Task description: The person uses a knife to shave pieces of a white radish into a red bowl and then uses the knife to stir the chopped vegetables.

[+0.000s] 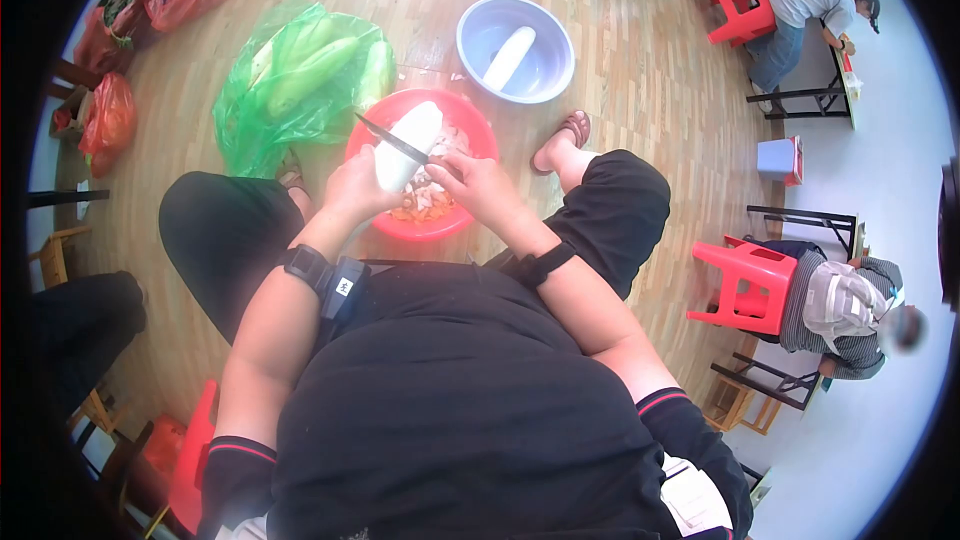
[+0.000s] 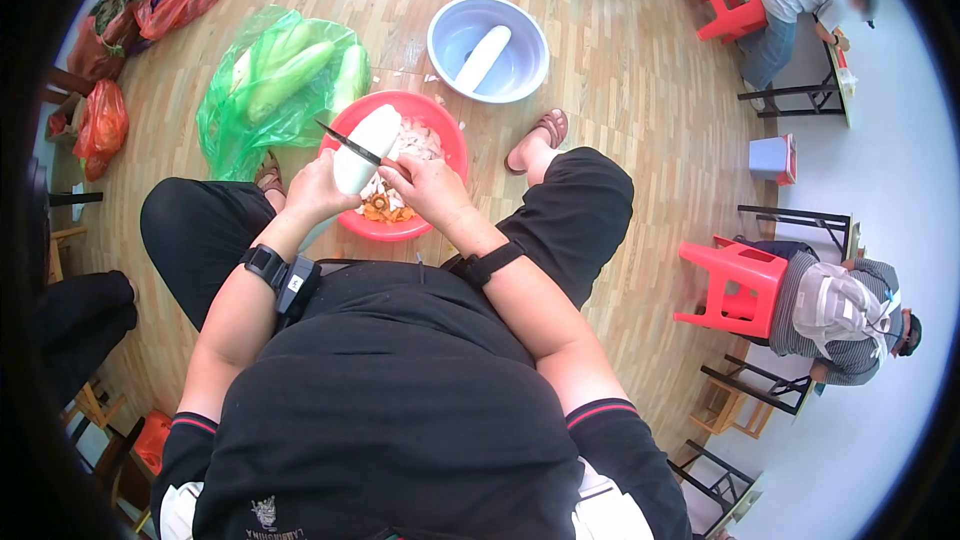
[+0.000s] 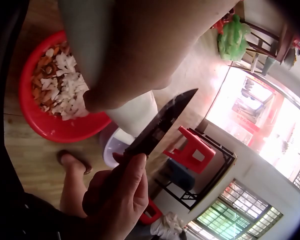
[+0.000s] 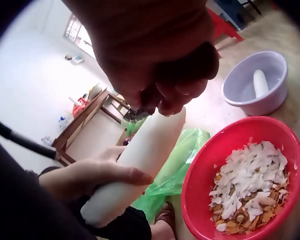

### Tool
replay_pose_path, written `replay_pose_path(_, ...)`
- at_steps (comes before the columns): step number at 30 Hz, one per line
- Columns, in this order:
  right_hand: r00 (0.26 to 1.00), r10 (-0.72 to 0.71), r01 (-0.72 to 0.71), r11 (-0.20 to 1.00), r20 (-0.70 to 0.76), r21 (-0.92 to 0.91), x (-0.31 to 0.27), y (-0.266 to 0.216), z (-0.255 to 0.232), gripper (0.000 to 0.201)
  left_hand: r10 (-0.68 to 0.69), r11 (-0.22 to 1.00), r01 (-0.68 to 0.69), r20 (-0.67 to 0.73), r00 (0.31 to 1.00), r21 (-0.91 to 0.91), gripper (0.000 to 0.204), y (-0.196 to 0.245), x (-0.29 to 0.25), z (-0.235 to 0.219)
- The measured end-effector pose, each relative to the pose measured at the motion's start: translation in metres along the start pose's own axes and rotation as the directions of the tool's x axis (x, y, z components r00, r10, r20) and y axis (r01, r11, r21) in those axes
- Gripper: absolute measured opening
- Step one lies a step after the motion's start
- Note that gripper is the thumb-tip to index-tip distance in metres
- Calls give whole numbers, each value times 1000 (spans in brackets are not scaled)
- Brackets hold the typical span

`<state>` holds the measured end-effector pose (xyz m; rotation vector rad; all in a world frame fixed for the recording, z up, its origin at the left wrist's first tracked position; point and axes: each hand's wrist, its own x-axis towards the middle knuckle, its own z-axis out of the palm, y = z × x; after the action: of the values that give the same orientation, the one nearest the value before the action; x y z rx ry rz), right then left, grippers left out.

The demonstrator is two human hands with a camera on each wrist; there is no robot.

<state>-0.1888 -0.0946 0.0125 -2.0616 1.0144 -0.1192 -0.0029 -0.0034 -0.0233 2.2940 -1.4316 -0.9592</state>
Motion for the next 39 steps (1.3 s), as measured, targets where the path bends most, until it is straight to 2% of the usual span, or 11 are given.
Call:
replay_pose_path(4, 990, 68, -65, 998, -124, 23, 9, 24, -2, 32, 30, 999, -30, -4, 1000, 10, 66, 0, -2, -1)
replay_pose_path(11, 985, 133, -135, 991, -106, -11, 11, 34, -9, 34, 38, 998, -41, 42, 998, 53, 67, 0, -3, 0)
replay_pose_path(17, 960, 206, -211, 977, -188, -11, 17, 70, -10, 38, 72, 997, -73, 12, 997, 31, 69, -5, 0, 4)
replay_pose_path(20, 964, 227, -223, 974, -137, 41, 15, 55, -11, 37, 17, 1000, -17, 35, 999, -7, 70, -4, 0, 1)
replay_pose_path(22, 980, 137, -124, 987, -145, 99, 12, 43, -10, 35, 26, 1000, -26, 44, 999, 5, 70, -3, 0, 1)
replay_pose_path(26, 990, 135, -127, 982, -50, 143, 12, 37, -4, 36, 12, 999, -14, 63, 998, 31, 71, -4, 0, 2)
replay_pose_path(29, 987, 90, -58, 973, -134, 225, 12, 41, 0, 34, 21, 1000, -22, 62, 998, 18, 71, -2, -1, -1)
replay_pose_path(30, 987, 92, -60, 972, -135, 225, 13, 45, -1, 34, 10, 1000, -11, 62, 998, 11, 71, -2, -1, -1)
replay_pose_path(32, 974, 126, -111, 990, -187, 89, 16, 53, -7, 35, 2, 1000, -3, 62, 998, 4, 71, -2, -1, -1)
replay_pose_path(35, 976, 141, -126, 987, -167, 98, 17, 64, -4, 36, 25, 1000, -25, 67, 997, 2, 71, -3, 0, 1)
replay_pose_path(39, 977, 153, -148, 988, -149, 43, 12, 48, -10, 37, 30, 1000, -30, 79, 996, -3, 71, -5, 1, 2)
